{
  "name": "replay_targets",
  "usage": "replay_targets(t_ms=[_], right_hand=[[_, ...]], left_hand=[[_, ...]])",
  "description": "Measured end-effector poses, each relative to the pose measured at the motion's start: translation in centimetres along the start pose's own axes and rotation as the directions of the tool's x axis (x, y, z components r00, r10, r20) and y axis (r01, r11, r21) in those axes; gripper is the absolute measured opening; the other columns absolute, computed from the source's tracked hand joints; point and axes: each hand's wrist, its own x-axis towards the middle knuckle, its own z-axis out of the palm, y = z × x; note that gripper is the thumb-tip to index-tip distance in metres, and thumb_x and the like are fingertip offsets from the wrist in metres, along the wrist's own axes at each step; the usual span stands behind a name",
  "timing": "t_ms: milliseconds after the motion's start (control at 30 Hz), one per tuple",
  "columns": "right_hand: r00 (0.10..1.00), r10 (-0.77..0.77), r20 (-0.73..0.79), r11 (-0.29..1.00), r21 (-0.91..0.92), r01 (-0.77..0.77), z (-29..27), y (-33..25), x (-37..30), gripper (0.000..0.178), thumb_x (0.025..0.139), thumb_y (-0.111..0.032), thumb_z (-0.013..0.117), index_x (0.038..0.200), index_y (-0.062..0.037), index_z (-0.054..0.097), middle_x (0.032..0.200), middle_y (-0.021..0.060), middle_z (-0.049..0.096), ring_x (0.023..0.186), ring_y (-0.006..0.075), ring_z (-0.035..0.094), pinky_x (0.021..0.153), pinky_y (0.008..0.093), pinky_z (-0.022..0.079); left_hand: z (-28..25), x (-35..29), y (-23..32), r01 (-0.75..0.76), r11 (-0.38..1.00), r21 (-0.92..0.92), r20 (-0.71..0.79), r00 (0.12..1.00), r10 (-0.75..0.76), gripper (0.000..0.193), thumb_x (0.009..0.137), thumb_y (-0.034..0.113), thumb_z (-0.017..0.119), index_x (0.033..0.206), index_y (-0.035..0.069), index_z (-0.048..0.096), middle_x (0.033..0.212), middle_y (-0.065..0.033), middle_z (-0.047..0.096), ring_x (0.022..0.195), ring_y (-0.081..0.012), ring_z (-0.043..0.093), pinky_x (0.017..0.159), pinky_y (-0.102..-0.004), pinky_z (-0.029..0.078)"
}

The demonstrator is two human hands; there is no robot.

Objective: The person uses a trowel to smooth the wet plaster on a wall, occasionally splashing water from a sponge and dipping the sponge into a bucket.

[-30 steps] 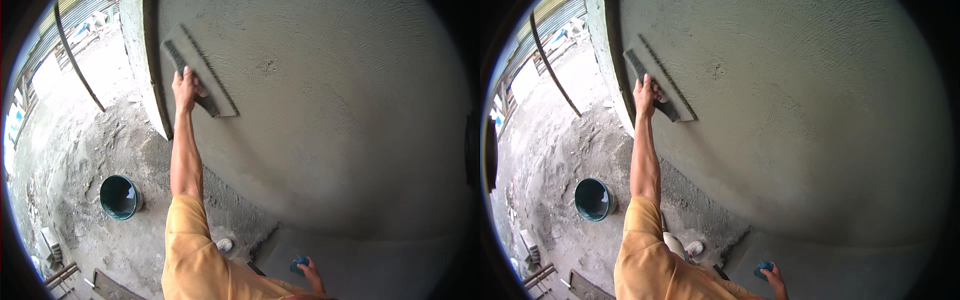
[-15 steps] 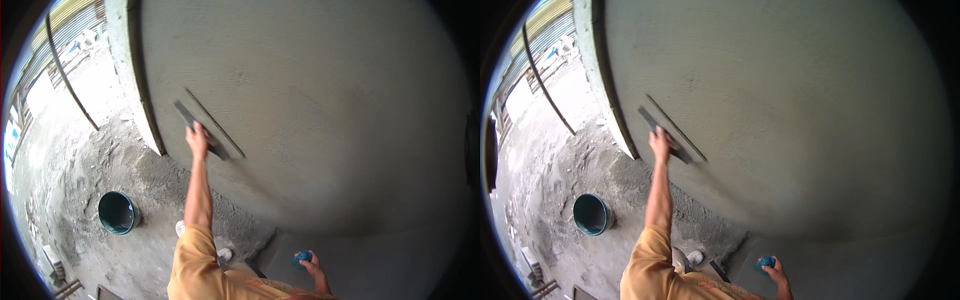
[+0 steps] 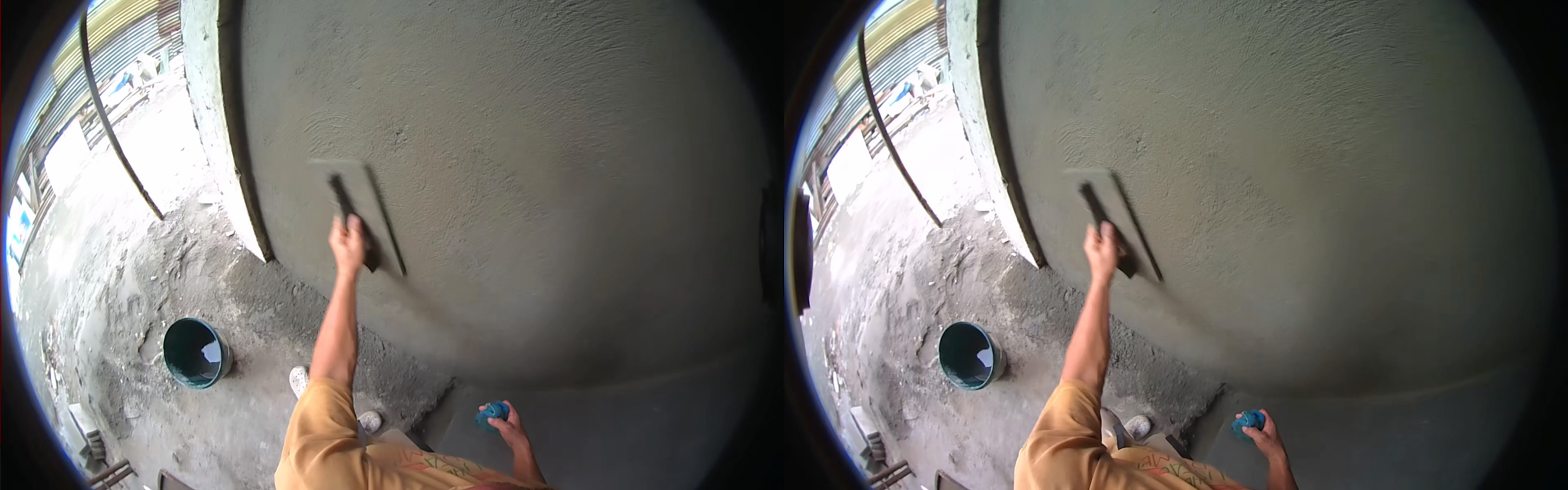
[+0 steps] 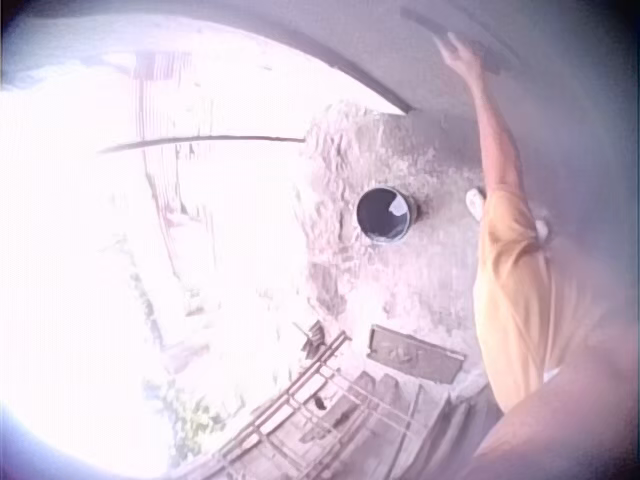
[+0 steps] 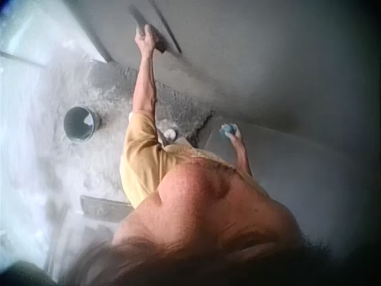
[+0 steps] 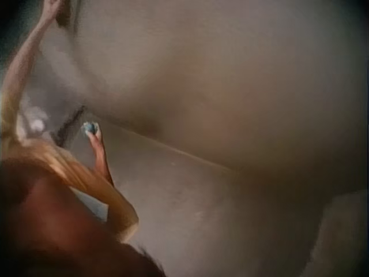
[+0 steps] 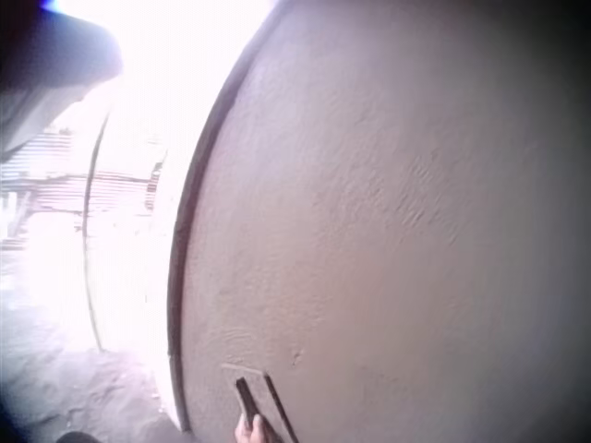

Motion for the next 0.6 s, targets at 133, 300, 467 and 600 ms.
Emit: replay_targets(t_ms=[133,300,467,600], right_hand=[[0.999,0.03,-0.018,0.998,0.051,-0.029,-0.6,0.4,-2.6,0.033,0.08,-0.01,0.069,0.11,-0.0031,0.056,0.116,0.0122,0.069,0.109,0.0197,0.062,0.101,0.036,0.046],[0.992,0.125,-0.024,0.991,0.055,-0.124,1.0,-0.3,-0.9,0.034,0.079,-0.007,0.068,0.111,-0.0041,0.054,0.116,0.0141,0.069,0.112,0.0219,0.061,0.102,0.038,0.046],[0.992,-0.064,0.111,0.997,-0.039,0.069,2.5,-2.3,2.5,0.034,0.08,-0.008,0.069,0.11,-0.0048,0.054,0.117,0.0128,0.069,0.11,0.0212,0.062,0.101,0.0382,0.047],[0.989,-0.044,0.142,0.995,-0.081,0.056,4.6,-3.5,3.5,0.033,0.081,-0.009,0.069,0.11,-0.0049,0.055,0.117,0.013,0.069,0.11,0.0215,0.063,0.101,0.038,0.047]], left_hand=[[2.3,6.3,12.7,-0.067,0.987,-0.148,-0.078,0.995,0.056,0.02,0.103,0.025,0.06,0.095,0.008,0.055,0.059,0.0035,0.048,0.044,-0.0058,0.043,0.038,-0.024,0.036],[10.5,0.7,15.5,-0.479,0.861,0.168,0.134,0.877,0.462,0.064,0.096,0.013,0.067,0.152,0.003,0.038,0.135,-0.0268,0.059,0.122,-0.029,0.062,0.106,-0.0347,0.043],[6.2,-4.6,4.3,-0.408,0.844,0.347,0.281,0.904,0.321,0.07,0.088,0.005,0.071,0.151,0.018,0.044,0.138,-0.0172,0.058,0.099,-0.0311,0.073,0.081,-0.0321,0.054],[-8.2,4.3,-3.0,0.003,0.985,0.17,-0.117,0.993,0.017,0.047,0.102,0.018,0.06,0.145,0.003,0.048,0.086,-0.0032,0.068,0.065,-0.008,0.056,0.058,-0.0235,0.047]])
